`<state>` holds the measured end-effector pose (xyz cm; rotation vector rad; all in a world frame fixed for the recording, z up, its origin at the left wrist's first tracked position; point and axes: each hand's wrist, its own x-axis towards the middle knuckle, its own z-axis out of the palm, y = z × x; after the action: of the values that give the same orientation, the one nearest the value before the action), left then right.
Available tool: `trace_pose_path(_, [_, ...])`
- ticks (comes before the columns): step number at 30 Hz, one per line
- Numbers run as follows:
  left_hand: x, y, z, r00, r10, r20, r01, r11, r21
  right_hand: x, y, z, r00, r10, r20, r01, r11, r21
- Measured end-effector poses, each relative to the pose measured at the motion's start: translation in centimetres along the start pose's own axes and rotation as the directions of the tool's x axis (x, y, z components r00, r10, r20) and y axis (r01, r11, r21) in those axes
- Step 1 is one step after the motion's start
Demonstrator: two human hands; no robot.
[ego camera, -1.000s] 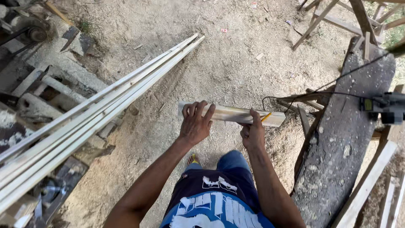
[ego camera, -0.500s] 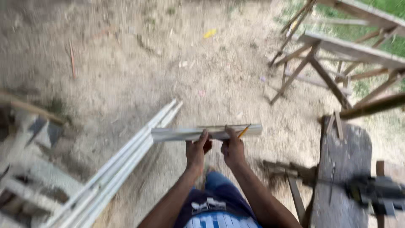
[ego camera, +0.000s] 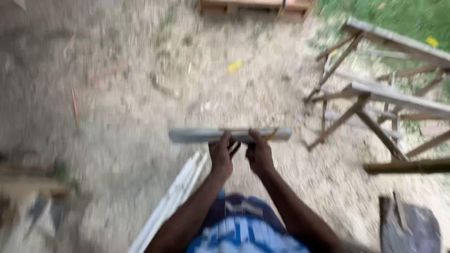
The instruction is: The person measures and marks thin wood strips with an L-square and pencil, saws a strip to length with a handsaw, and carries strips to a wooden frame structure. They measure the frame with a tape measure, take nails from a nail box, and position a nail on the frame with a hammer in hand.
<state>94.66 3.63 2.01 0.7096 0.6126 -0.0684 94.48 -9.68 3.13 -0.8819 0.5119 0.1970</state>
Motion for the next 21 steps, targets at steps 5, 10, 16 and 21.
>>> trace_pose_path(5, [9.4,3.8,8.3,0.992,-0.094,0.084,0.086,0.992,0.093,7.3,-8.0,3.8,0.983,0.093,-0.159,-0.106,0.991,-0.079])
trace_pose_path(10, [21.0,2.0,12.6,0.969,-0.149,0.199,0.127,0.985,0.119,16.3,-14.0,-1.1,0.963,0.25,-0.101,-0.269,0.922,-0.277])
trace_pose_path(16, [33.1,2.2,21.5,0.914,-0.061,0.401,0.044,0.998,0.053,25.3,-25.4,-6.0,0.973,0.173,0.154,-0.09,0.896,-0.434])
trace_pose_path(21, [36.1,4.0,32.7,0.776,-0.229,0.588,0.027,0.943,0.331,28.5,-37.4,-5.1,0.987,-0.157,0.036,0.136,0.691,-0.71])
